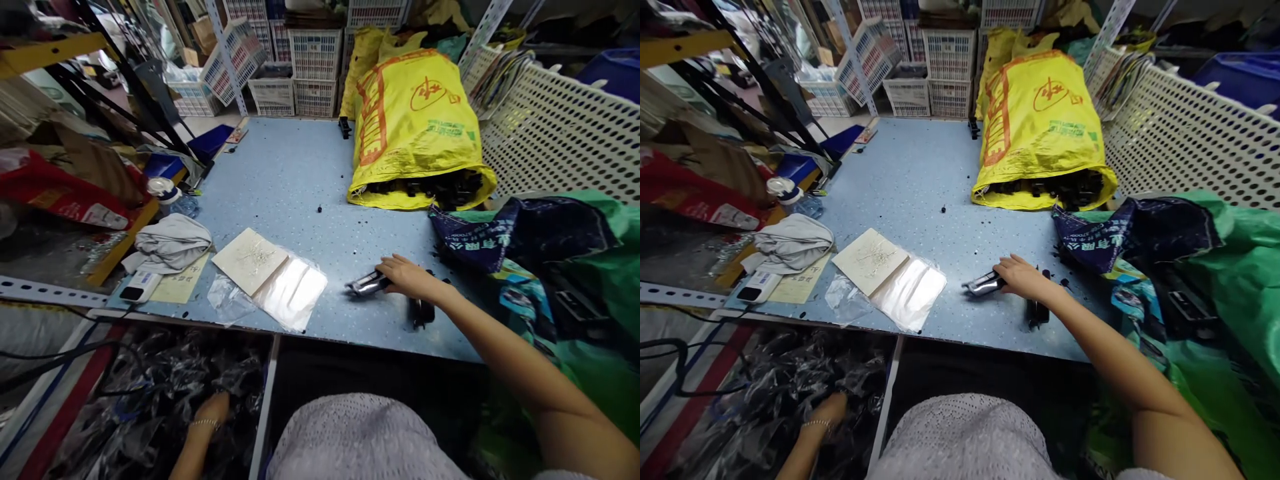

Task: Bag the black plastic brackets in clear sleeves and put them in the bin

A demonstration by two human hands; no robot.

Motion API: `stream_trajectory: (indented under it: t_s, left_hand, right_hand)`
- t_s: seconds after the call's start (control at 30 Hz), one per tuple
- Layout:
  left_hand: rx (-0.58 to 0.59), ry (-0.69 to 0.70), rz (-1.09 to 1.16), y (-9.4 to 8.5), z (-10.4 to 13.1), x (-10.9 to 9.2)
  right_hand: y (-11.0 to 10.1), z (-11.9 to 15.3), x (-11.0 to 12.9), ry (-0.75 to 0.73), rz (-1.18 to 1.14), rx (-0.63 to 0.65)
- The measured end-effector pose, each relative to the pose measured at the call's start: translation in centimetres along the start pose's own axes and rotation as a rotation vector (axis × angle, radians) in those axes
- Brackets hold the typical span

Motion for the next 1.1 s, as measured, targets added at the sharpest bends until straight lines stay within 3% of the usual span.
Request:
stream_trajectory:
  t_s: [0.1,0.2,0.27,0.33,0.4,0.5,0.6,0.7,0.8,0.87,0.9,0.97,1.1]
  left_hand:
    - [-0.209,0.172,0.133,-6.2,1.1,-6.4]
    - [-0.627,0.584,0.425,-12.1,4.9,-15.4]
    - [-0.767,0.715,0.51,-13.8,6.1,-19.7]
    - [-0.731,0.733,0.62,-14.6,5.2,-21.7]
    - [-0.548,0.683,0.838,-15.0,2.8,-21.3]
    - [-0.176,0.594,1.166,-15.0,-0.4,-19.5]
    - [-0.035,0.587,1.253,-15.2,-0.6,-18.7]
    - [-0.106,0.628,1.248,-15.6,1.1,-18.7]
    - [-0.456,0.723,1.058,-16.8,3.5,-18.4]
    - [-0.699,0.754,0.834,-17.4,4.5,-18.1]
    - [-0.76,0.753,0.74,-17.5,4.6,-18.0]
    - [-0.784,0.724,0.655,-17.8,4.0,-17.8]
    - [-0.717,0.731,0.664,-17.4,3.9,-17.8]
  right_hand:
    - [1.2,-2.0,2.4,0.19,-0.415,-0.153]
    - [3.4,-4.2,5.5,0.242,-0.901,-0.38]
    - [4.7,-5.1,7.1,0.237,-1.152,-0.46]
    - [5.6,-5.1,8.0,0.256,-1.36,-0.475]
    - [5.9,-4.6,8.5,0.285,-1.555,-0.464]
    - [5.5,-4.1,9.8,0.255,-1.803,-0.391]
    - [5.2,-5.2,12.2,0.19,-1.98,-0.291]
    - [5.9,-7.6,14.4,0.179,-2.06,-0.221]
    - [7.2,-9.2,14.8,0.222,-1.978,-0.285]
    - [7.7,-8.9,13.9,0.257,-1.817,-0.369]
    - [7.7,-8.3,13.3,0.253,-1.685,-0.406]
    - [7.0,-6.8,12.6,0.171,-1.364,-0.43]
    - [5.9,-4.5,12.6,0.035,-0.942,-0.307]
Point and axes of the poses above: each hand's wrist, its own z-axis away from the middle knuckle, its own y-axis out of the palm, x = y × z, the point moved 6 cm from there along -z, towards the middle knuckle, and after that the axes turned 13 degrees about -y, right-handed, at the moved point
